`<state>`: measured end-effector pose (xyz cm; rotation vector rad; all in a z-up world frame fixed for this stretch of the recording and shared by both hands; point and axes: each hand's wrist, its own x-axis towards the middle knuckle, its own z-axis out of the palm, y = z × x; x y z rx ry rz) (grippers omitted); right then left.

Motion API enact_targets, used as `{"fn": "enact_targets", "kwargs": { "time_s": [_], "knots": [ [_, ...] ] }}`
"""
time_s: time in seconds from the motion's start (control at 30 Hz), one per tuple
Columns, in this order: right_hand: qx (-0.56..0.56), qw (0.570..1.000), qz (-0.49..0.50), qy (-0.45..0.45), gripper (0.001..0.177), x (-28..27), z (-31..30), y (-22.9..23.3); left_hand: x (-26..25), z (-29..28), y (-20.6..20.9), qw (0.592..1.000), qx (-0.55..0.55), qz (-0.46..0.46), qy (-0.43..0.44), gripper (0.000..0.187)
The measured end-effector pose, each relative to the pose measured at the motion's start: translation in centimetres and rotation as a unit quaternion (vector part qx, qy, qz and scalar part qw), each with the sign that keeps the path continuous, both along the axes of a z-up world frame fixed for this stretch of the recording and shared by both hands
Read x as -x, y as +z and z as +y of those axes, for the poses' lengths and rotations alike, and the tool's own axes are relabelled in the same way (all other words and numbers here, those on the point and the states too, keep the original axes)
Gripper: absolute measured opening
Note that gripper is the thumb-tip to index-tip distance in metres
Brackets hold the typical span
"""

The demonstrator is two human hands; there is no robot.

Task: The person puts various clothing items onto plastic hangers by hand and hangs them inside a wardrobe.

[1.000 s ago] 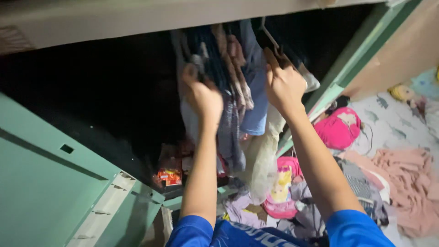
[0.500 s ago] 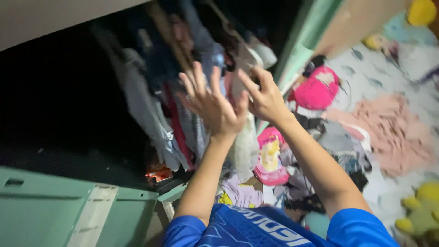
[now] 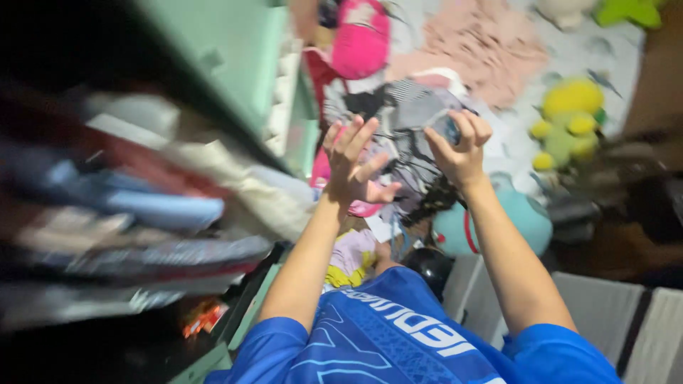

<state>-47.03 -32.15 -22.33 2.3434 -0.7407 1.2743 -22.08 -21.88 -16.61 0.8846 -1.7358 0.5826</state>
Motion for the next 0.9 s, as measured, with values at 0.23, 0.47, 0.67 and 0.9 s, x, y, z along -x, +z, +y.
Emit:
{"fn": "enact_targets", "kwargs": {
  "time_s": [0.23,0.47,0.67,0.9],
  "knots": [
    [-0.148,0.965,0.013,-0.218,0.046,10.7,-0.1,-6.0,4.1,-6.6,-5.0,0.984,-0.173,0.031,-0.034,0.072],
    [-0.356,0.867,-0.144,-0.318,0.082,14.5,-3.2,-15.1,6.4,-11.2,-12.4,0.878,-0.471,0.026,0.084,0.093],
    [-0.483,0.780,-0.077,-0.390,0.079,15.7,-8.9,-27.8,7.2,-15.2,-19.9,0.795,-0.599,-0.009,0.100,0.097],
    [-0.637,0.678,-0.028,-0.365,0.060,13.2,-14.9,-40.3,8.1,-19.4,-29.5,0.758,-0.647,-0.027,0.077,0.092]
  ]
}}
